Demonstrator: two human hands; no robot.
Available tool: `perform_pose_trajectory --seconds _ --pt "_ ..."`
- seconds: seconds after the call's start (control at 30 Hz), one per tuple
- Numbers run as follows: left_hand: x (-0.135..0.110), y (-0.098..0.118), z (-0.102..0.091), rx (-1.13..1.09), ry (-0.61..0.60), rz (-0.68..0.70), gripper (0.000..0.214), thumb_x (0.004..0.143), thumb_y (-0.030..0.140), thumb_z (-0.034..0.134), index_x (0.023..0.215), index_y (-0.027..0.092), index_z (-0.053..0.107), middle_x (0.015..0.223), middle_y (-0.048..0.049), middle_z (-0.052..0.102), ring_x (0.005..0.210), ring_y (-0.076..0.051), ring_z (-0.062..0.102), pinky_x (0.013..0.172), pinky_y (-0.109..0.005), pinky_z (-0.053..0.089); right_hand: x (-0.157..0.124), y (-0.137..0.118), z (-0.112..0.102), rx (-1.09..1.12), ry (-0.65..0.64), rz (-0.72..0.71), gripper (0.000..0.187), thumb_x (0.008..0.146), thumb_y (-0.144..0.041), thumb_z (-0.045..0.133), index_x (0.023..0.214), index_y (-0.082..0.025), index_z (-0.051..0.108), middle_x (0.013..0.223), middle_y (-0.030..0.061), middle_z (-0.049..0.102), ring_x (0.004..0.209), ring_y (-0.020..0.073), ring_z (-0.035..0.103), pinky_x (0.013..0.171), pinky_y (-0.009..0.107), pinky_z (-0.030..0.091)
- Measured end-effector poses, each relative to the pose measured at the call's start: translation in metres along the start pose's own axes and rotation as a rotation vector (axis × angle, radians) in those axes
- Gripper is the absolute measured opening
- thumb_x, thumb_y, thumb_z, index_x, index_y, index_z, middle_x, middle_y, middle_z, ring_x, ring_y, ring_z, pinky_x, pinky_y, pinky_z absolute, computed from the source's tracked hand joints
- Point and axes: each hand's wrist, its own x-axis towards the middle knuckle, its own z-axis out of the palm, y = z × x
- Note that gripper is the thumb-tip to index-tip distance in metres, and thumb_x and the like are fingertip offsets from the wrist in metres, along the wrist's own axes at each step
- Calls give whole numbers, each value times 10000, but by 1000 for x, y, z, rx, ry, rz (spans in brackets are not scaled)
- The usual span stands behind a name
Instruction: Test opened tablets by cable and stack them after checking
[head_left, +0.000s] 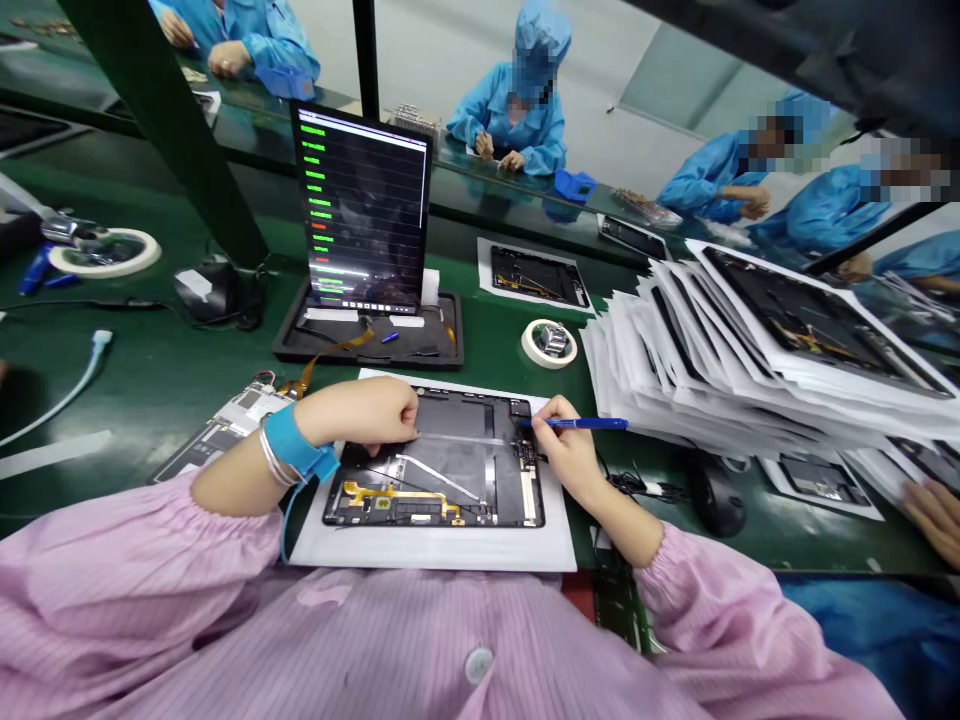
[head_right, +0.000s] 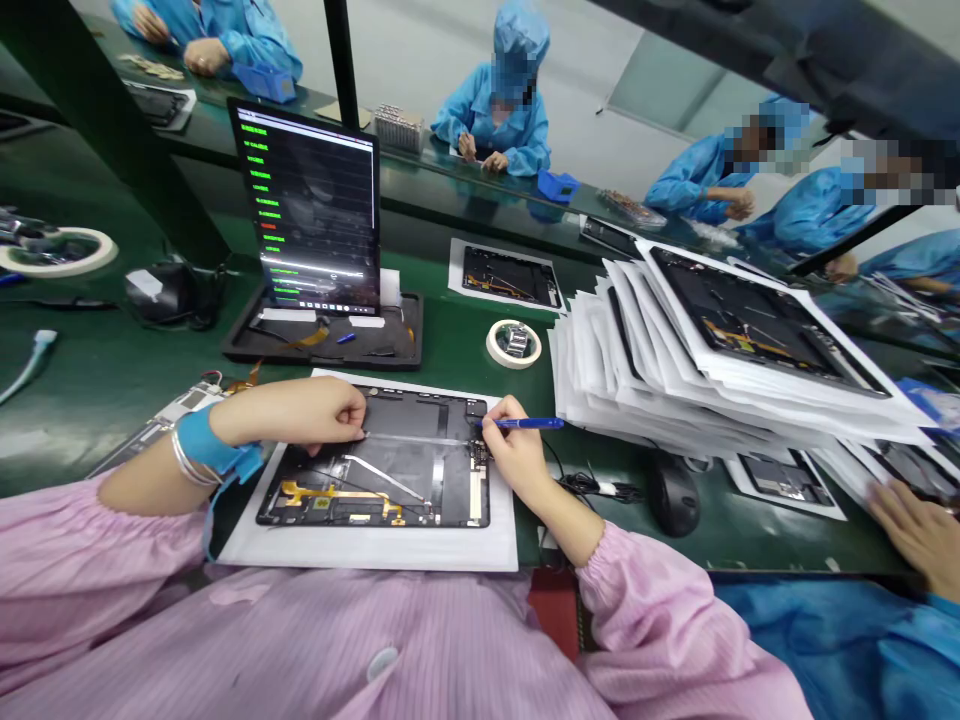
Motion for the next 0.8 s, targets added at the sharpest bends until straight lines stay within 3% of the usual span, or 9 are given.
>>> perform_pose_trajectory --seconds 0.27,0.33,0.5,0.6,0.8 --pt "5 -12 -6 29 39 112 182 626 247 495 711 189 646 684 4 668 603 -135 567 521 -208 377 6 -3 -9 22 1 27 149 856 -266 494 725 -221 439 599 -48 449 546 126 451 556 253 372" --pt "5 -12 -7 14 32 123 185 640 251 494 708 187 654 682 4 671 614 -138 575 526 -208 380 23 -8 -11 -124 -1 -38 102 881 -282 470 798 -224 461 651 -31 501 589 140 486 582 261 390" --pt "3 -13 -8 -12 47 138 184 650 245 506 697 180 671 696 -2 687 634 -140 590 549 -206 395 87 -20 4 -863 -118 -269 157 877 -179 429 964 -189 558 889 77 618 869 229 537 715 312 396" --pt "4 -15 -9 -38 36 166 191 644 239 518 706 167 685 702 -8 692 644 -139 593 564 -200 403 113 -18 12 -966 -122 -281 247 827 -99 429 1019 -157 574 933 117 623 905 253 527 747 330 389" --pt "7 -19 -13 -69 -1 172 224 631 204 540 763 150 713 773 -23 720 700 -139 621 609 -189 432 120 12 -3 -1103 113 -97 322 878 -173 394 1111 7 525 1068 258 579 1031 339 503 845 421 382"
